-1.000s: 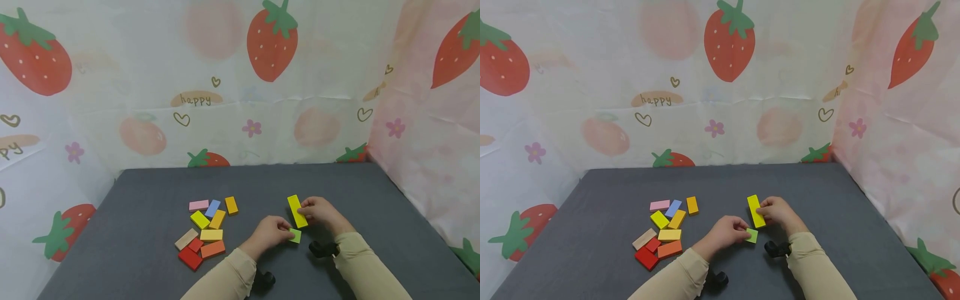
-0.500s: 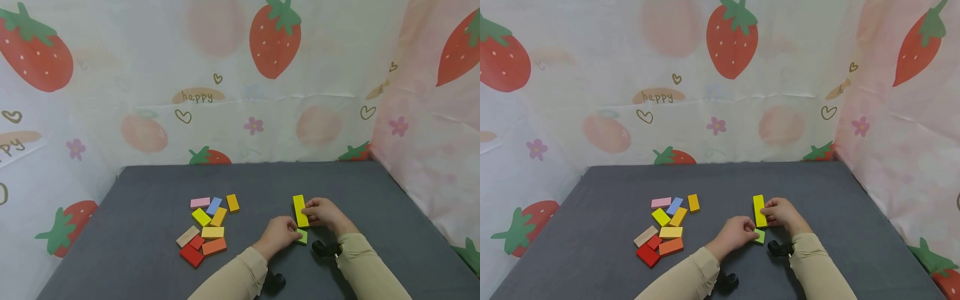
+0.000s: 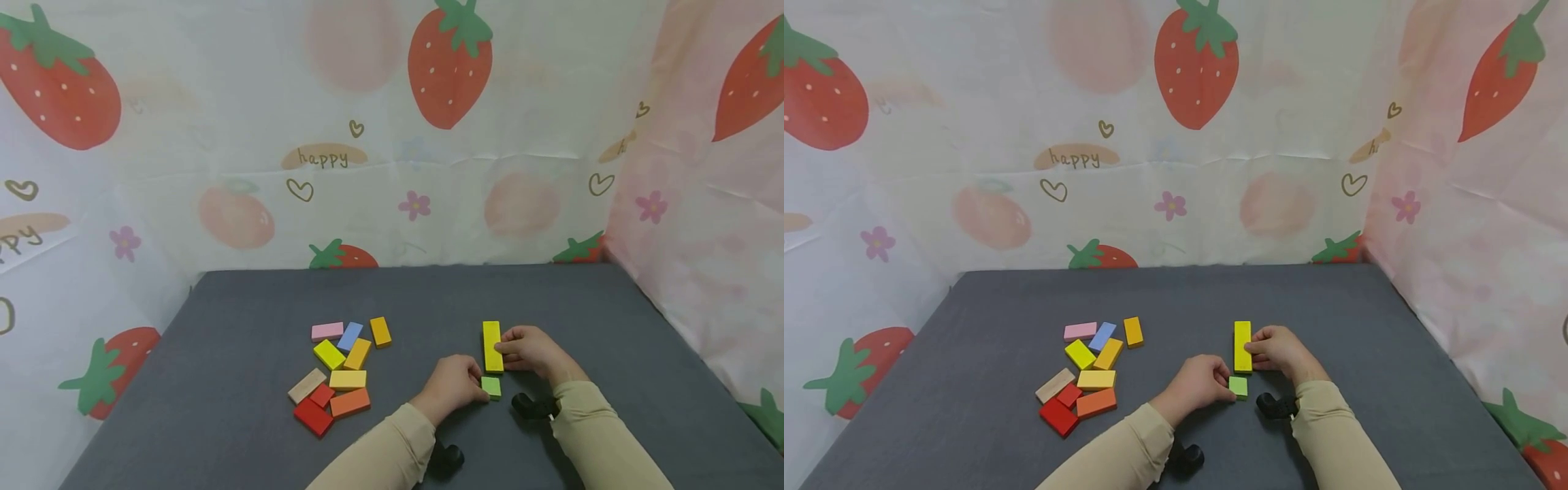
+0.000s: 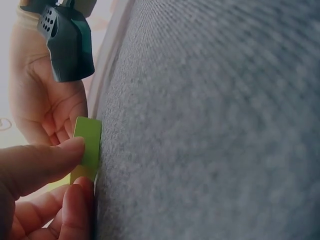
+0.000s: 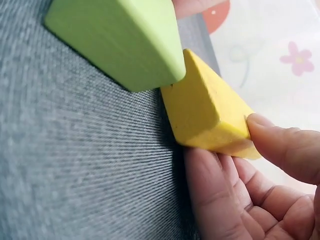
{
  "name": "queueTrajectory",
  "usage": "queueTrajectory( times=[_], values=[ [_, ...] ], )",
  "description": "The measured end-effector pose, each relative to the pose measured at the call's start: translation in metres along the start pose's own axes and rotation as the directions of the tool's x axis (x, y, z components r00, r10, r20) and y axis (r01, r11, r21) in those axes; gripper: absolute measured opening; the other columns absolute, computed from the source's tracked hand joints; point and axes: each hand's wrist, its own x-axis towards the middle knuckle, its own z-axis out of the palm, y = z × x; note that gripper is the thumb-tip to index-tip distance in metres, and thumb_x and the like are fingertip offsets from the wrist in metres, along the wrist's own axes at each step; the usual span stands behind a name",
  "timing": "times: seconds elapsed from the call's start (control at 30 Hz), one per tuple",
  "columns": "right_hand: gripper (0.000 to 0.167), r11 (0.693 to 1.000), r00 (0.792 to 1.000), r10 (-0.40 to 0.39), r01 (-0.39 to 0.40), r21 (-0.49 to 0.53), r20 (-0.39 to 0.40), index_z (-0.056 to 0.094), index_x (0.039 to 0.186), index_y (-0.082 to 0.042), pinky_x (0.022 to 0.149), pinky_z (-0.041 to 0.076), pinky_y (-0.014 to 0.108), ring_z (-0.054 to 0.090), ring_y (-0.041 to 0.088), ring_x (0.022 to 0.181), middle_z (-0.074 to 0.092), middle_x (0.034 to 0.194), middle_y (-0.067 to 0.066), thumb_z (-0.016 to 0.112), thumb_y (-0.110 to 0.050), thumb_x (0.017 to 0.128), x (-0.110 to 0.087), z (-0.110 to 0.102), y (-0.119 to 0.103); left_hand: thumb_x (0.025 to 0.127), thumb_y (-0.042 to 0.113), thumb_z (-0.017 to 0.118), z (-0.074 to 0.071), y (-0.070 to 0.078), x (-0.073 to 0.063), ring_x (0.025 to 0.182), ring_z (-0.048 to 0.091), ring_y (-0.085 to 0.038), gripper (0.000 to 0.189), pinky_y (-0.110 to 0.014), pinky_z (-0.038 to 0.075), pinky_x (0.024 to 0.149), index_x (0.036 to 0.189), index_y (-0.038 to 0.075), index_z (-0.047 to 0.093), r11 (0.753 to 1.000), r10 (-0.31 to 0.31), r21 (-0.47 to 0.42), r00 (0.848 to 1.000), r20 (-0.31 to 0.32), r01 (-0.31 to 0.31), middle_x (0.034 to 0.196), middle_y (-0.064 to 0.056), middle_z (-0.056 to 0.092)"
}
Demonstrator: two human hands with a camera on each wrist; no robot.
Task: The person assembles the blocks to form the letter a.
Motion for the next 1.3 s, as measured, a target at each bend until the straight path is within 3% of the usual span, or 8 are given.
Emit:
queueTrajectory(
  times=[0.23,0.43,0.93,1.3],
  values=[
    [0.02,0.999,0.999,-0.025,0.027,-0.038,0.044,0.053,0.096,0.003,0.071,0.051,0.037,0.062,0.02,0.078,0.057,0.092,0.013,0.061,-0.013,0.087,-0.0014,0.0013,-0.0017,0.065,0.02,0.082,0.0025,0.0038,-0.0012,0.058,0.046,-0.01,0.026,-0.023,0.039,0.052,0.074,0.013,0.058,1.0,-0.02,0.004,0.999,-0.034,0.02,0.066,0.005,0.051],
    [0.022,0.994,0.996,-0.018,0.027,-0.104,0.083,0.057,0.1,0.002,0.072,0.051,0.039,0.062,0.019,0.079,0.06,0.094,0.012,0.062,-0.014,0.086,-0.0043,0.0018,-0.0029,0.064,0.02,0.083,0.0043,0.0043,-0.0028,0.057,0.045,-0.01,0.03,-0.023,0.039,0.052,0.073,0.013,0.056,0.999,-0.033,0.007,0.999,-0.026,0.033,0.065,0.005,0.05],
    [0.02,0.977,0.995,0.022,-0.002,-0.211,0.094,0.063,0.094,-0.001,0.066,0.049,0.035,0.062,0.019,0.074,0.064,0.089,0.007,0.065,-0.018,0.084,-0.0056,0.0034,-0.0051,0.064,0.024,0.083,0.006,0.0012,-0.0065,0.053,0.043,-0.01,0.03,-0.023,0.036,0.048,0.067,0.015,0.055,0.999,0.024,0.049,1.0,-0.001,-0.024,0.061,0.005,0.05],
    [0.012,0.966,0.996,0.014,0.01,-0.26,0.091,0.061,0.083,-0.001,0.063,0.049,0.033,0.06,0.02,0.069,0.062,0.08,0.008,0.067,-0.012,0.081,-0.0056,0.0059,-0.007,0.064,0.027,0.083,0.006,0.0019,-0.0069,0.054,0.044,-0.01,0.03,-0.022,0.036,0.049,0.068,0.016,0.056,0.998,0.004,0.063,1.0,-0.01,-0.003,0.062,0.005,0.05]
  ],
)
